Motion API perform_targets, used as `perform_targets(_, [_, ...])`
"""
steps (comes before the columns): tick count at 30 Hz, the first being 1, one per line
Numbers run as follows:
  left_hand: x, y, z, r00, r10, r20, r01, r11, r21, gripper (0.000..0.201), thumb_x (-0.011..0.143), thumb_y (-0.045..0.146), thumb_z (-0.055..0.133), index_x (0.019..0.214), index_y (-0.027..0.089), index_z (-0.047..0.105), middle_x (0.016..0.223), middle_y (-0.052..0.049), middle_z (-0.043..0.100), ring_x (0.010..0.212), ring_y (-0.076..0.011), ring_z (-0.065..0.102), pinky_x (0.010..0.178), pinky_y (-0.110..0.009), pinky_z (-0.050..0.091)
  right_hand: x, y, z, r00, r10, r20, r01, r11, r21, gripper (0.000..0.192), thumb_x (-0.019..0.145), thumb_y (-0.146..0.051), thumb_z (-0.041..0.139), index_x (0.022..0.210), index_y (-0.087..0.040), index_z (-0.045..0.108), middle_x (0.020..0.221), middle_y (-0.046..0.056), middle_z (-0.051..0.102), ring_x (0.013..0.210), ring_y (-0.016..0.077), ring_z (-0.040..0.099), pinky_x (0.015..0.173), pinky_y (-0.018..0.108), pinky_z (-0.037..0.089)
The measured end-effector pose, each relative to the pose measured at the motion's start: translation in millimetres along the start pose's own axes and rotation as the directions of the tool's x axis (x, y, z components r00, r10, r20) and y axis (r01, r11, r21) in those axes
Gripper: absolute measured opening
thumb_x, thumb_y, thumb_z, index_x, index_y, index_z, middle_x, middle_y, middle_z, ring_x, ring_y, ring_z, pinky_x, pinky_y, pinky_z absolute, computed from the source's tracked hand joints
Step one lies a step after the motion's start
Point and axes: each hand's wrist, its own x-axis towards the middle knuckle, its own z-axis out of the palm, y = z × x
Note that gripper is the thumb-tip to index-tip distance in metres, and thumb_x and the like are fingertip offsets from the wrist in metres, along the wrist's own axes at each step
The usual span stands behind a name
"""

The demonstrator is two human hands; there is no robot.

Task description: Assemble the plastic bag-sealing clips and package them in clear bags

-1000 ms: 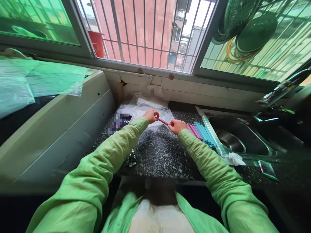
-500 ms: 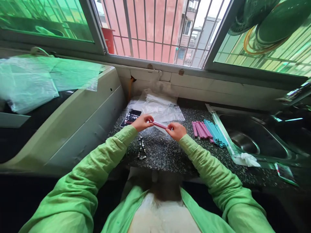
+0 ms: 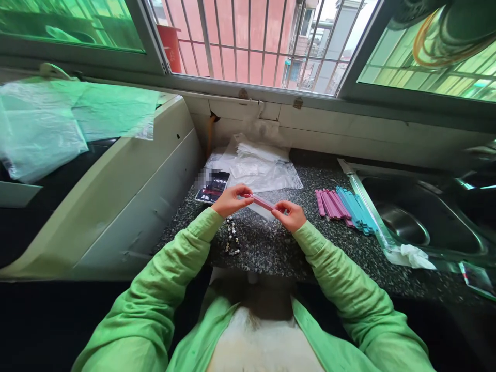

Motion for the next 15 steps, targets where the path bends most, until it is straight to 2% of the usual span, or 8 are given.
perform_targets(3, [12.5,1.7,6.3,1.0,0.011,0.013,-0.01,0.998,-0.064,0.028,0.061,0.039,0.064,0.067,0.014,0.056,0.065,0.001,0.052,0.064,-0.0105,0.047,0.065,-0.025,0.039,2.6,2.7,-4.9,0.999,0.053,-0.012,-0.052,0.997,0.059,0.015,0.067,-0.032,0.058,0.066,-0.018,0.061,0.057,-0.001,0.058,0.051,0.0091,0.048,0.053,0.022,0.039])
perform_targets(6, [18.7,-5.7,11.9,1.0,-0.002,0.005,0.002,0.994,-0.113,0.031,0.062,0.043,0.064,0.067,0.013,0.056,0.061,0.002,0.049,0.06,-0.009,0.044,0.059,-0.023,0.036,2.5,5.7,-6.1,0.997,0.076,0.006,-0.077,0.995,0.06,0.016,0.068,-0.033,0.058,0.066,-0.017,0.061,0.056,-0.002,0.057,0.05,0.0087,0.047,0.051,0.022,0.039])
perform_targets(10, [16.8,-17.6,14.1,0.997,-0.061,0.039,0.066,0.984,-0.166,0.035,0.059,0.046,0.065,0.064,0.013,0.054,0.055,0.004,0.044,0.054,-0.0069,0.039,0.053,-0.022,0.031,-0.8,8.5,-3.3,0.996,0.079,0.033,-0.08,0.997,0.021,0.018,0.069,-0.035,0.057,0.068,-0.017,0.061,0.058,-0.001,0.058,0.053,0.009,0.049,0.053,0.022,0.039])
perform_targets(15, [12.4,-18.5,14.4,0.989,-0.14,0.038,0.145,0.969,-0.201,0.038,0.056,0.049,0.067,0.062,0.014,0.054,0.051,0.005,0.042,0.051,-0.0064,0.037,0.051,-0.022,0.03,-2.9,11.2,-0.6,0.993,0.108,0.052,-0.108,0.994,-0.001,0.02,0.07,-0.036,0.057,0.07,-0.017,0.062,0.06,-0.001,0.059,0.054,0.0098,0.051,0.054,0.022,0.041])
